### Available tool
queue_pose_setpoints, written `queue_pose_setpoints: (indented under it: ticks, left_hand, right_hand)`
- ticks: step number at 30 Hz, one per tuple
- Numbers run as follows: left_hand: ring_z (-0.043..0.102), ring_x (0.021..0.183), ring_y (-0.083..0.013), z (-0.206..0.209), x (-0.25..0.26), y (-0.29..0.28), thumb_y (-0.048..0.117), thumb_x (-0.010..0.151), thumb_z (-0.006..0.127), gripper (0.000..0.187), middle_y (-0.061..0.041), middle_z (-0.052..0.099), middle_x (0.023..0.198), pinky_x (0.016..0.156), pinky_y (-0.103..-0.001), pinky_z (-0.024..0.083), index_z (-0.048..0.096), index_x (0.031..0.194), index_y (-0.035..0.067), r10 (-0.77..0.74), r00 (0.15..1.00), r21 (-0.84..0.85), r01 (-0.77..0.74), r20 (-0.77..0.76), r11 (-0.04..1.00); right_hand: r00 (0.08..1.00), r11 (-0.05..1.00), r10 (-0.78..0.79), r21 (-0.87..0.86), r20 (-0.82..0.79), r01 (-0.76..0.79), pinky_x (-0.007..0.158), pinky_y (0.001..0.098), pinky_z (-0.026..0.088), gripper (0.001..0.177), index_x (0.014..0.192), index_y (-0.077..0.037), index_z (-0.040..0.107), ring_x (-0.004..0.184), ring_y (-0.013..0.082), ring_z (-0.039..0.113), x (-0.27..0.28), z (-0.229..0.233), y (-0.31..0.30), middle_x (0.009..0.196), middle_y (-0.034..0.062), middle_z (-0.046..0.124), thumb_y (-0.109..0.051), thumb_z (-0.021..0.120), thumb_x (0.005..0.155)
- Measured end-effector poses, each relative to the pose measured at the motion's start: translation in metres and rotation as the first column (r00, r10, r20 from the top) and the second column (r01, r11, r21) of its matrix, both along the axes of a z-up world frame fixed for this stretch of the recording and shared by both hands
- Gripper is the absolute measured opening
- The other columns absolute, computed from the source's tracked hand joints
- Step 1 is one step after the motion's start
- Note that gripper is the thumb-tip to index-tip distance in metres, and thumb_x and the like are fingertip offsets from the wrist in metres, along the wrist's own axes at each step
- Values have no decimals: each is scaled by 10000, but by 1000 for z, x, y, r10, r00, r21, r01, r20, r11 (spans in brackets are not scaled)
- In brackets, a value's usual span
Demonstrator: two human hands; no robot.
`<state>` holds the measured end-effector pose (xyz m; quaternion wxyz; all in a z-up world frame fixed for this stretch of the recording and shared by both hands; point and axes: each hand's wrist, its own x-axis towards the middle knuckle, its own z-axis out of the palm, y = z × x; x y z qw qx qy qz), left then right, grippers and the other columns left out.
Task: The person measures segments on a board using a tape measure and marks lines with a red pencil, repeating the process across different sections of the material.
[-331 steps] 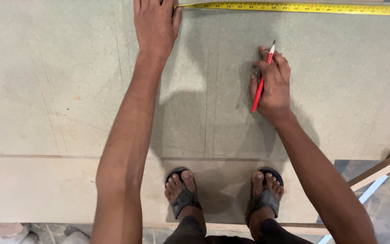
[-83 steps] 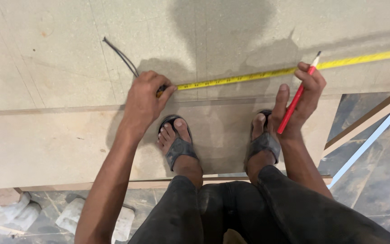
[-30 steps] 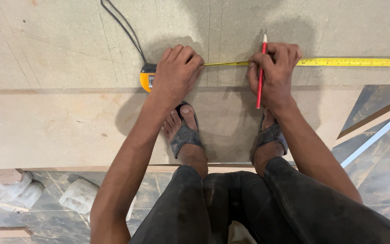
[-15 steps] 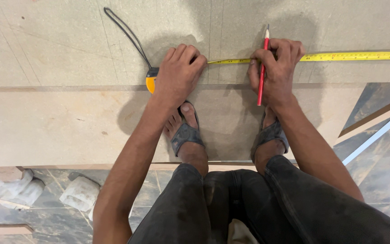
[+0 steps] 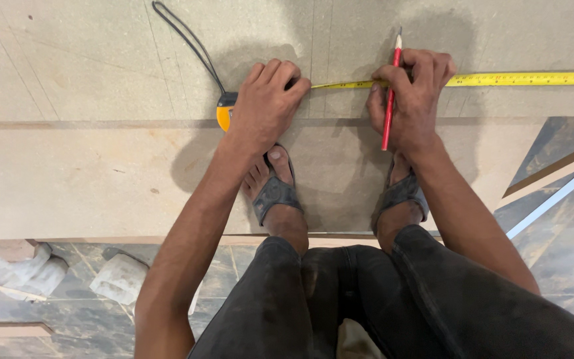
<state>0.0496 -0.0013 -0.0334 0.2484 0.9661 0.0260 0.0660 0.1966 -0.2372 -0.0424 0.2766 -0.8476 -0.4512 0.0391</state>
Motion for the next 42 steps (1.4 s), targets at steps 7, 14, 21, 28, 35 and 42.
queue_pose_setpoints:
  ticks: [7, 14, 21, 28, 35, 42]
  left_hand:
    - [584, 1017, -180, 0, -2, -1, 105, 907, 678, 169, 1, 588, 1008, 896, -349, 455, 712, 1073, 112, 0, 1000, 27, 0, 5, 1000]
    - [587, 1035, -188, 2, -3, 0, 112, 894, 666, 172, -12, 602, 1031, 910, -349, 455, 706, 1061, 105, -18, 1000, 34, 18, 12, 999]
    - [584, 1038, -180, -3, -3, -1, 97, 913, 666, 170, -3, 606, 1041, 914, -344, 460, 715, 1075, 105, -19, 1000, 55, 19, -3, 998]
    - [590, 1041, -201, 0, -2, 2, 104, 892, 655, 168, -18, 608, 1034, 915, -356, 457, 712, 1050, 101, -38, 999, 13, 37, 4, 999]
    - [594, 1037, -203, 4, -1, 1, 96, 879, 650, 182, -28, 610, 1028, 925, -356, 457, 713, 1049, 92, -39, 999, 12, 40, -22, 999]
    - [600, 1041, -193, -1, -2, 1, 98, 888, 644, 180, -17, 620, 1039, 931, -355, 461, 720, 1051, 100, -35, 999, 29, 36, -12, 999]
  right_hand:
    - [1000, 1000, 8, -4, 4, -8, 1076, 475, 311, 280, 1071, -96, 706, 1190, 317, 445, 1, -3, -2, 1213, 103, 525, -28, 776, 808]
    - [1000, 1000, 6, 2, 1, -6, 1073, 449, 305, 273, 1072, -99, 703, 1179, 304, 436, -1, -4, -4, 1188, 102, 523, -27, 782, 821]
    - [1000, 1000, 15, 26, 1, -15, 1099, 479, 307, 300, 1087, -104, 710, 1212, 320, 434, 1, -5, -2, 1206, 94, 537, -26, 784, 807]
    - [1000, 999, 1, 34, -18, 0, 1072, 469, 323, 280, 1078, -104, 702, 1192, 314, 459, 0, 3, 1, 1192, 92, 549, -36, 806, 827]
    - [1000, 999, -5, 32, -16, 6, 1075, 482, 326, 291, 1077, -112, 707, 1193, 325, 463, 0, 12, 6, 1194, 103, 557, -49, 804, 809]
    - [998, 998, 1, 61, -62, 2, 1096, 486, 311, 235, 1092, -106, 704, 1200, 309, 479, 0, 15, 6, 1198, 95, 569, -50, 775, 874]
